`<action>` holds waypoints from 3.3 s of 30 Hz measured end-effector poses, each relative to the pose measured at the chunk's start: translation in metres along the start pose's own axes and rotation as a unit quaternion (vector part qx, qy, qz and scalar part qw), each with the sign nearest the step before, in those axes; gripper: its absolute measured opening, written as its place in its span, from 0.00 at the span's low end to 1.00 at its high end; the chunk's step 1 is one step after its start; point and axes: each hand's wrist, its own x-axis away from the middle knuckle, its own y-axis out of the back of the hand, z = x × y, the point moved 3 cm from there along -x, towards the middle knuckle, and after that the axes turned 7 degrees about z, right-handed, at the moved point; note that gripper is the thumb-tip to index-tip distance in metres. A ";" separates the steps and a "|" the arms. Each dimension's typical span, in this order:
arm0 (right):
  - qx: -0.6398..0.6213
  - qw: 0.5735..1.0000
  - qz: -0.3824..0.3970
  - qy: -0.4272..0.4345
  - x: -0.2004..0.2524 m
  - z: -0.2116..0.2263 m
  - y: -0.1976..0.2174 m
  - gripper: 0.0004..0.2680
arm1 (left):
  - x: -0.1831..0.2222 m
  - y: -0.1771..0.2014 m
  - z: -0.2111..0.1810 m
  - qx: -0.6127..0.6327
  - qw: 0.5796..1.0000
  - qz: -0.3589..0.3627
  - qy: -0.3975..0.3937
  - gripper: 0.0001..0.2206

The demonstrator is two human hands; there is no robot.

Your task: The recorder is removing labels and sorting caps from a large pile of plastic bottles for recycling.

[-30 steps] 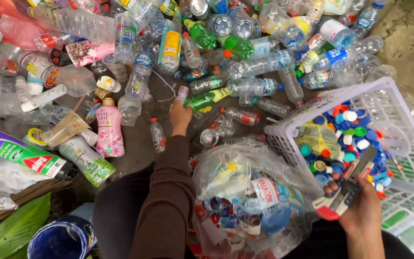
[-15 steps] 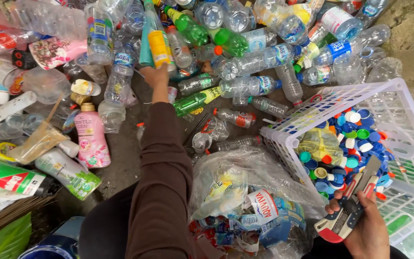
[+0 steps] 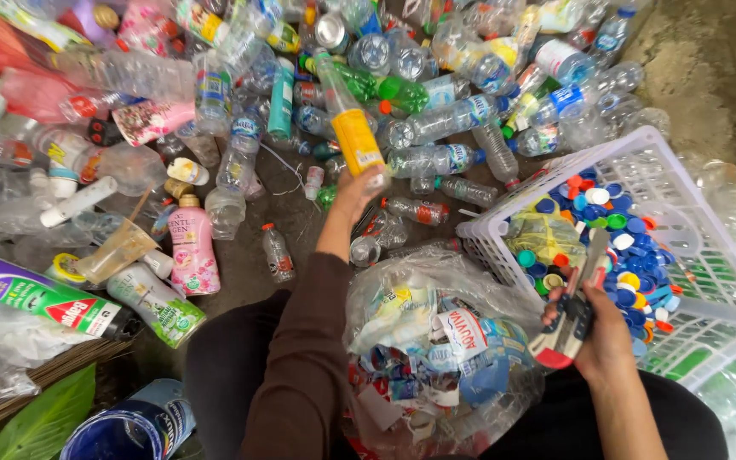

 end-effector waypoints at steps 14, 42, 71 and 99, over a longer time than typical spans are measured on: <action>0.226 0.947 0.027 0.224 0.079 -0.049 -0.046 0.16 | 0.364 -0.177 0.019 -0.349 0.913 0.211 0.001 0.32; 0.190 0.971 -0.021 0.142 0.128 -0.123 -0.036 0.12 | 0.408 -0.127 0.089 0.033 0.984 0.175 -0.024 0.32; 0.286 0.944 0.025 0.166 0.107 -0.136 -0.033 0.13 | 0.366 -0.094 0.111 -0.043 0.988 0.150 -0.015 0.30; 0.487 0.857 0.034 0.165 0.207 -0.102 -0.105 0.10 | 0.379 -0.100 0.076 -0.059 0.976 0.167 -0.130 0.27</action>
